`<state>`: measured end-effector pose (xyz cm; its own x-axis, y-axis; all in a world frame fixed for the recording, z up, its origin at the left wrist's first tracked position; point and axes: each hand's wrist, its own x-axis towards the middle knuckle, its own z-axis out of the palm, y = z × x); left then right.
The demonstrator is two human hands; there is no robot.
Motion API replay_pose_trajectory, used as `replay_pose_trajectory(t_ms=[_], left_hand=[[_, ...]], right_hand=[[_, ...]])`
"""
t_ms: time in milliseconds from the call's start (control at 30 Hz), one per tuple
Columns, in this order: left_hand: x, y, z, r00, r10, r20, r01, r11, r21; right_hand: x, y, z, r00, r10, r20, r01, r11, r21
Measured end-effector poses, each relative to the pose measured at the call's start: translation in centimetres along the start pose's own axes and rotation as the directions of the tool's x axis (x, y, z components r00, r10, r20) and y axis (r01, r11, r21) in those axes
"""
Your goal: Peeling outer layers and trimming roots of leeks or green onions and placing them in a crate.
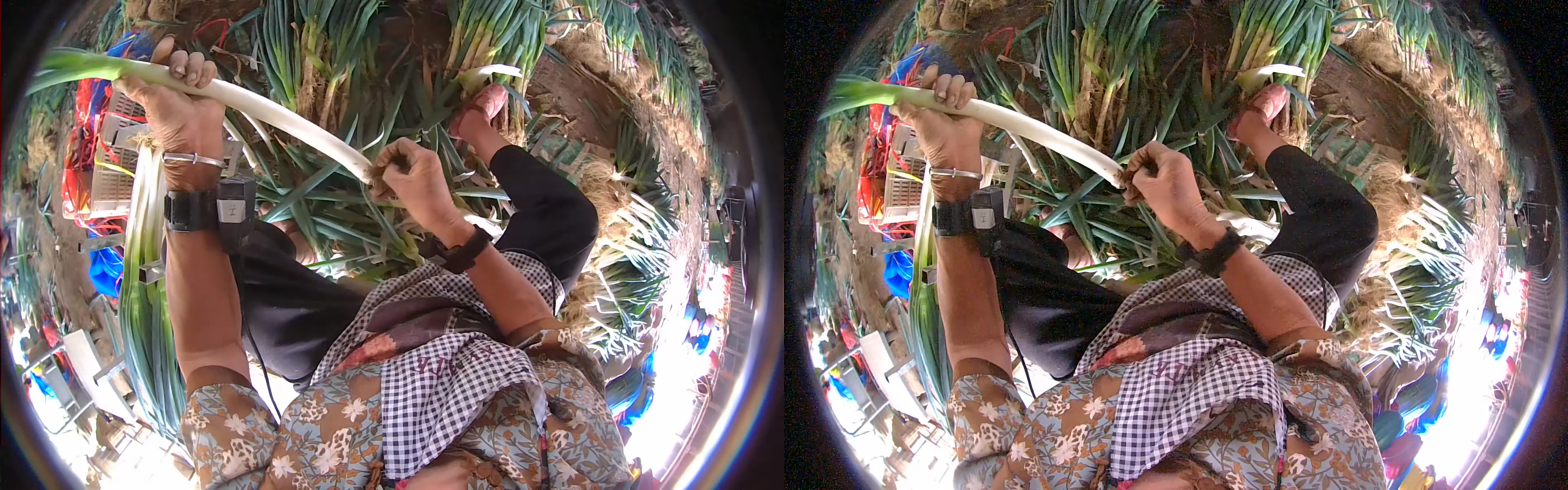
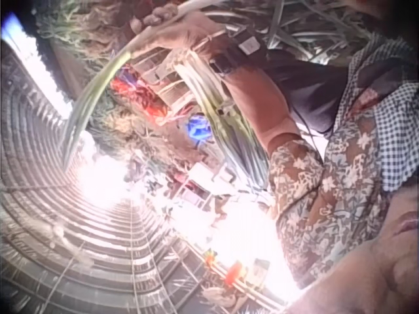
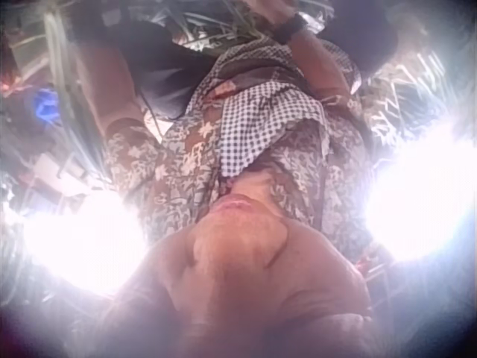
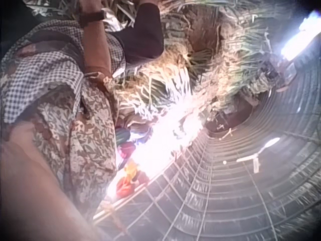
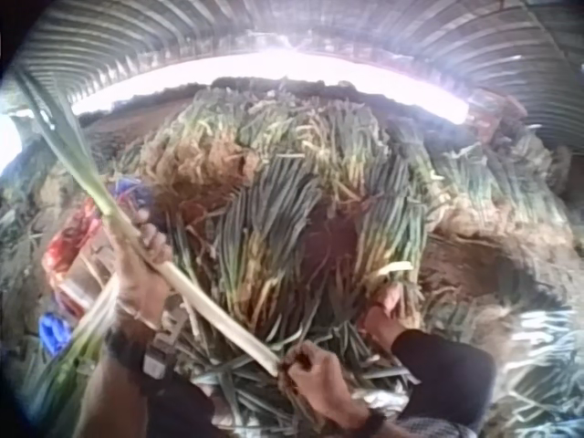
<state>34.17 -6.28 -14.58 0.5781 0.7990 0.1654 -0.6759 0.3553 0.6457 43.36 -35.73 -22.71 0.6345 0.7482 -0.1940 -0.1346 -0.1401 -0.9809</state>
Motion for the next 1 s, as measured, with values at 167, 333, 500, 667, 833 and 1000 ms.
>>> replay_pose_trajectory(t_ms=[167, 333, 500, 667, 833, 1000], left_hand=[[0.5, 0.4, -1.0, 0.980, -0.058, 0.190, 0.091, 0.981, -0.172], [-0.3, -0.4, -0.4, 0.975, -0.079, 0.207, 0.121, 0.972, -0.200], [-0.1, 0.3, -0.5, 0.962, -0.096, 0.256, 0.165, 0.950, -0.264], [-0.5, 0.1, -0.5, 1.000, -0.026, -0.001, 0.026, 0.998, -0.049], [-1.6, -1.9, 0.5, 0.947, 0.041, -0.319, 0.026, 0.979, 0.203], [-2.3, -1.8, 1.4, 0.945, 0.074, -0.319, 0.026, 0.955, 0.296]], right_hand=[[-1.0, -2.8, -0.3, 0.965, 0.155, 0.213, -0.195, 0.963, 0.184], [-0.2, -1.8, 0.6, 0.988, 0.107, 0.108, -0.114, 0.992, 0.060], [-1.2, -0.2, -0.3, 0.992, -0.017, 0.128, -0.017, 0.967, 0.255], [-2.0, -2.4, -0.1, 0.924, -0.299, 0.238, 0.377, 0.822, -0.428], [-1.5, -2.7, 0.7, 0.884, -0.131, 0.449, 0.467, 0.191, -0.863], [-3.1, -0.7, 2.1, 0.858, -0.139, 0.494, 0.511, 0.148, -0.847]])
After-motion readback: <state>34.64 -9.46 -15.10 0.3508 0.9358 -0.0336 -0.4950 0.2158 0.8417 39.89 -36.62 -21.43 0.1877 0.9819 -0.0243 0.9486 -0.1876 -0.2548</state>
